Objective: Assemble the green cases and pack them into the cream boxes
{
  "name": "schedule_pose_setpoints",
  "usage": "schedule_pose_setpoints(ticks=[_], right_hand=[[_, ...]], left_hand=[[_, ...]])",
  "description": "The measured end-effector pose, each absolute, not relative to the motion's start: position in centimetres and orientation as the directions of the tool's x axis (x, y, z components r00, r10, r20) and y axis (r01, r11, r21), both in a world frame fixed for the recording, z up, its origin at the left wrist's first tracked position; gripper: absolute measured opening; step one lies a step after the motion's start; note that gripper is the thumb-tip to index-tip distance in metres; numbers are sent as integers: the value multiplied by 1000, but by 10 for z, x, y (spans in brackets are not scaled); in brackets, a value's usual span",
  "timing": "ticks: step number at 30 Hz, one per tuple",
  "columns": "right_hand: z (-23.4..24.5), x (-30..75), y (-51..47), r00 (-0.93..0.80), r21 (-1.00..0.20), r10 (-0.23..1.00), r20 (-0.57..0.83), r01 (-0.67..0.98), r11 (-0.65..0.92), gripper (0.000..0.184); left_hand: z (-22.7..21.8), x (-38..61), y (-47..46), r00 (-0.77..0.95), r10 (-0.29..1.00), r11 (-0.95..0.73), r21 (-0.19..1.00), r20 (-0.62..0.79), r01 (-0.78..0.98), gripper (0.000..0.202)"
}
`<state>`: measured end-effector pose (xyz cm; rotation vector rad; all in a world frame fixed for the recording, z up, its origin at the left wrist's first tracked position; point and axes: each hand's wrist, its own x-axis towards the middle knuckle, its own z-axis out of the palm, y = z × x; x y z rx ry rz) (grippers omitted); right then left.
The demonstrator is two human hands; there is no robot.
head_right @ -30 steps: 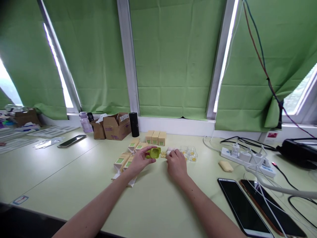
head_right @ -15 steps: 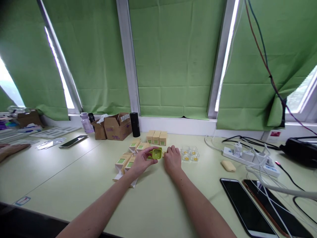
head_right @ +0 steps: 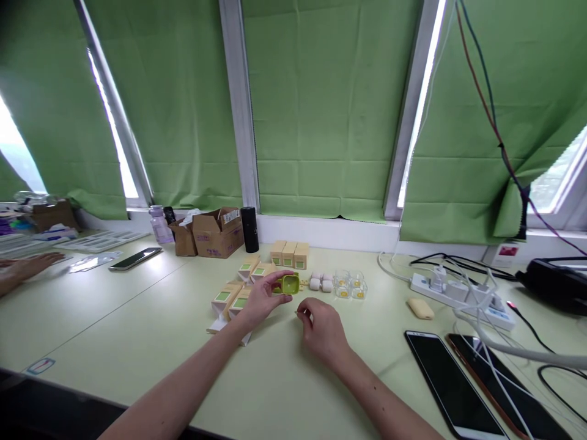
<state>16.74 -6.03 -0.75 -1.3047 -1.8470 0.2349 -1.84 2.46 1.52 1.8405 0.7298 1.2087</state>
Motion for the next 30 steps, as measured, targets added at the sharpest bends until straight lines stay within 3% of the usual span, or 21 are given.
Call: schedule_pose_setpoints(ticks=[2,5,13,24,30], right_hand=[[-6,166,-67,-92,-710,856,508,518,477,9],[-1,166,-70,-41,-795,851,524,334,506,3],[10,174,-67,101,-891,886,453,27,452,28],[18,182,-65,116,-900,972,204,-369,233,40],[18,185,-65,122,-893,981,150,-410,187,42]], left_hand=[[15,-18,24,379,802,-516,855,462,49,57],[15,-17,22,385,806,-507,860,449,59,57],[16,-16,16,402,812,-499,860,423,104,56],[13,-12,12,429,808,-496,859,404,124,55],[16,-9,7,442,824,-463,871,355,164,55]])
